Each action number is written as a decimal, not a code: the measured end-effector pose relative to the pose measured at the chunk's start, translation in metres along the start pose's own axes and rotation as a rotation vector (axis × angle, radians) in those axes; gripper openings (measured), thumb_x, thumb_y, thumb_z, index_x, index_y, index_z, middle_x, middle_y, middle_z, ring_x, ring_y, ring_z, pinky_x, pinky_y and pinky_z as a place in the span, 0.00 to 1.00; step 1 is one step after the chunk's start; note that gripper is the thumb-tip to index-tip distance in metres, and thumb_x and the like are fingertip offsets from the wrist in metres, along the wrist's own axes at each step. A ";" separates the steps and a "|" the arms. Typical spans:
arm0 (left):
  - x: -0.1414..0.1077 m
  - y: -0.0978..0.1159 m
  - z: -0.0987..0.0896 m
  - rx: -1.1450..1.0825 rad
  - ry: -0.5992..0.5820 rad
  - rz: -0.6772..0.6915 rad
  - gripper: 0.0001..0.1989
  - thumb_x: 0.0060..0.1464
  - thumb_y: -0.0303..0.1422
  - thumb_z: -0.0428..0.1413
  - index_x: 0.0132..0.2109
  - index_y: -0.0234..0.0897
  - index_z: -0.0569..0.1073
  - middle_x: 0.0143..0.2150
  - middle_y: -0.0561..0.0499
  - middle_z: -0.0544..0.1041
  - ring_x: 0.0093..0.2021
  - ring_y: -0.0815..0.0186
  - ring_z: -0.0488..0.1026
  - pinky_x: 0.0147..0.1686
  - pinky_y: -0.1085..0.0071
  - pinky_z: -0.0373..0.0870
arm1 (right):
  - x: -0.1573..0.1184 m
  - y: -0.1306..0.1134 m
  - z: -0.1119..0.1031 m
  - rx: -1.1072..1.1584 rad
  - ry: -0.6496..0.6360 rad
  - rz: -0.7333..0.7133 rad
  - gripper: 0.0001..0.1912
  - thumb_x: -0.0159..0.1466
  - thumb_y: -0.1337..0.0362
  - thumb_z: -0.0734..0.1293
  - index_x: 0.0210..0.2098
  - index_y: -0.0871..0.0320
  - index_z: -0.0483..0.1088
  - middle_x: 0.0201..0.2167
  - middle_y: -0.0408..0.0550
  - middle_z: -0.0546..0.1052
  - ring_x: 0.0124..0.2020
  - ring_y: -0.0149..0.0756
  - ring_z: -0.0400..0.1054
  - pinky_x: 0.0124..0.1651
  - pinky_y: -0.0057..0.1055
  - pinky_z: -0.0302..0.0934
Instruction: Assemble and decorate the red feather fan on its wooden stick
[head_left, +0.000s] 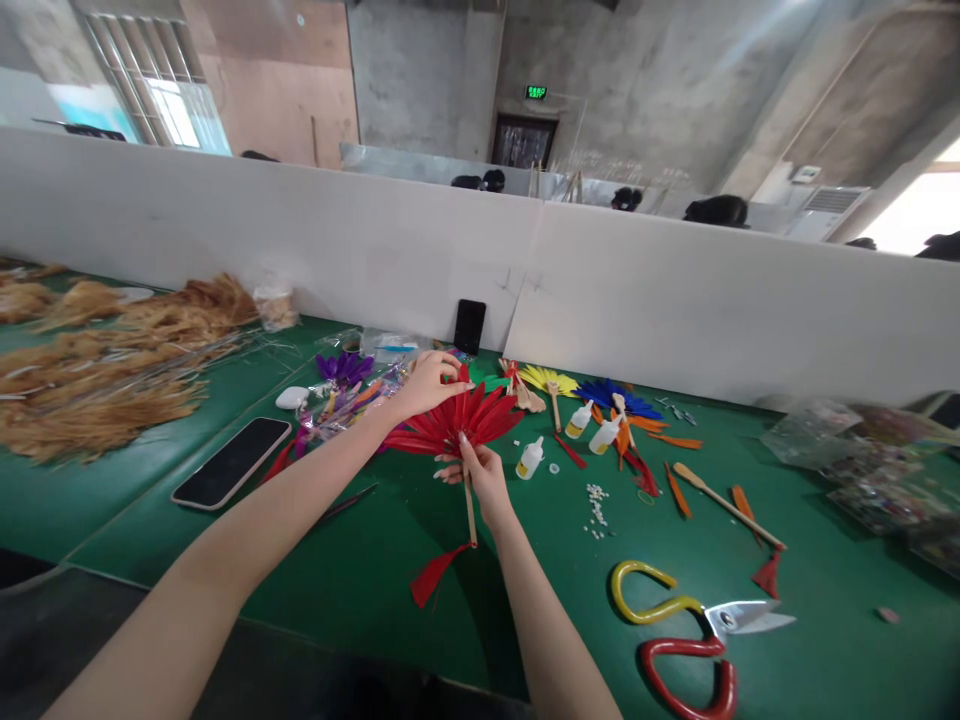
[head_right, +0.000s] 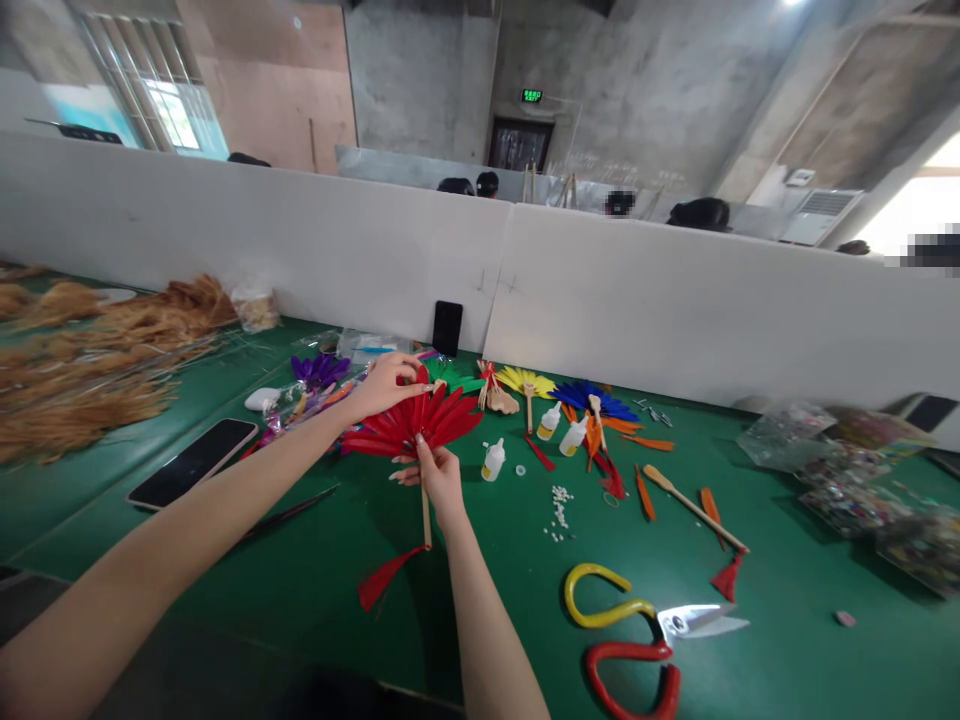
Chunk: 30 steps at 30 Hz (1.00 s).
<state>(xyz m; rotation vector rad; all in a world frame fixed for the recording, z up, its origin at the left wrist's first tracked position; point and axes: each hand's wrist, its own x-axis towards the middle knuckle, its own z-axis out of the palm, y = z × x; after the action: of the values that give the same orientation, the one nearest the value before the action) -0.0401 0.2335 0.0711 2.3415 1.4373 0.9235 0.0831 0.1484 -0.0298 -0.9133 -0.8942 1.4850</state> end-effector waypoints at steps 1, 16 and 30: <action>0.000 0.001 0.000 0.001 -0.004 -0.007 0.14 0.48 0.40 0.59 0.22 0.37 0.69 0.46 0.50 0.73 0.52 0.55 0.62 0.52 0.57 0.52 | 0.000 0.001 0.000 -0.002 0.001 0.001 0.24 0.48 0.44 0.69 0.25 0.60 0.65 0.21 0.51 0.78 0.16 0.36 0.72 0.15 0.25 0.64; 0.001 0.003 0.005 0.047 -0.001 -0.070 0.14 0.45 0.41 0.61 0.21 0.37 0.72 0.46 0.52 0.73 0.52 0.53 0.61 0.51 0.55 0.52 | -0.001 -0.001 0.001 0.018 -0.015 -0.007 0.23 0.49 0.45 0.69 0.24 0.61 0.65 0.21 0.51 0.78 0.16 0.34 0.72 0.15 0.24 0.63; 0.013 -0.005 0.007 0.084 0.077 -0.061 0.08 0.47 0.40 0.61 0.28 0.40 0.77 0.44 0.51 0.74 0.49 0.56 0.65 0.49 0.58 0.55 | -0.003 -0.005 0.002 0.013 -0.024 0.011 0.23 0.48 0.46 0.69 0.24 0.61 0.64 0.20 0.51 0.78 0.17 0.35 0.72 0.16 0.23 0.62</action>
<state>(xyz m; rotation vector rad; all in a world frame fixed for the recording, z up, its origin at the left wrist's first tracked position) -0.0355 0.2477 0.0682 2.3305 1.5971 0.9641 0.0836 0.1460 -0.0237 -0.8940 -0.8977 1.5123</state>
